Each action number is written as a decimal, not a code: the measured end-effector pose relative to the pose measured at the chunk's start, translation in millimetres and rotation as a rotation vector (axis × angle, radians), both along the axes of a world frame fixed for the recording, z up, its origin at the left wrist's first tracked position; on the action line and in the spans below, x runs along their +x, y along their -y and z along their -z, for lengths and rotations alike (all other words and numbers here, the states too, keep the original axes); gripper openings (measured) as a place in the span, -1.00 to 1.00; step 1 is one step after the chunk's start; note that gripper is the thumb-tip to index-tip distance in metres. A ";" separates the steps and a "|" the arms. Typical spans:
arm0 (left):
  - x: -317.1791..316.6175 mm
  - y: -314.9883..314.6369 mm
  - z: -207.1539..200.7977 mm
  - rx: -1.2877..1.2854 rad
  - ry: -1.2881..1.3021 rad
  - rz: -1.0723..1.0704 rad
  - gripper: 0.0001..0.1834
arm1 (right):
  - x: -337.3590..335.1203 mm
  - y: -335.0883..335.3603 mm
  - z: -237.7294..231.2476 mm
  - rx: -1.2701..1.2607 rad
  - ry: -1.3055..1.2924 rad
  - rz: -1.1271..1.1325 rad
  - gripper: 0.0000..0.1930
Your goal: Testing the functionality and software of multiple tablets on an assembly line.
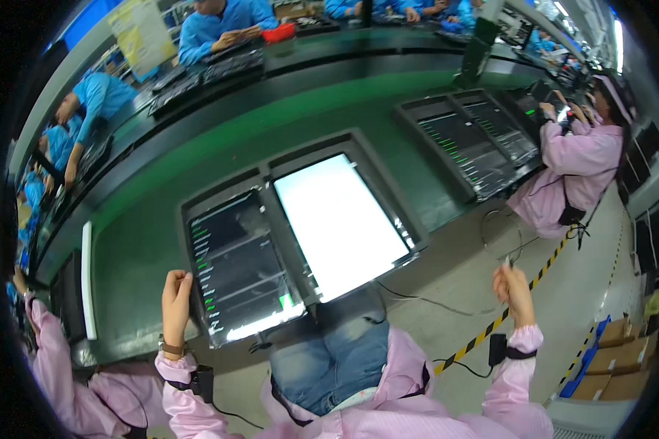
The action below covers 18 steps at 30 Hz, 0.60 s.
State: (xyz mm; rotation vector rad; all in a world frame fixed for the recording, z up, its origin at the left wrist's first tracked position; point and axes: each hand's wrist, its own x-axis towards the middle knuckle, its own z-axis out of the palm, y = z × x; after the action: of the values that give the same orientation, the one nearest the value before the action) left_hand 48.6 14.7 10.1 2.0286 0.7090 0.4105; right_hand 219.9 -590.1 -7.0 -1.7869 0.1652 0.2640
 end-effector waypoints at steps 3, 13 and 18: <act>22.1 9.3 -13.9 0.281 -0.113 -0.068 -0.74 | 33.9 -2.2 -18.1 0.122 0.268 0.353 -0.73; 21.6 2.8 -22.3 0.700 -0.206 -0.096 -0.76 | 143.3 -129.6 -33.0 -0.766 0.880 -0.012 -0.81; -28.6 -39.2 -14.9 0.617 -0.245 -0.179 -0.80 | 150.2 -152.7 -27.7 -1.098 0.754 0.012 -0.80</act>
State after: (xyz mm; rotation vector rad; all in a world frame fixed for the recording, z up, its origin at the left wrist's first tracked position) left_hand 20.0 53.9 25.1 2.6365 1.0088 0.5370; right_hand 370.1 -437.4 20.7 -2.8239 -0.2824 -0.6486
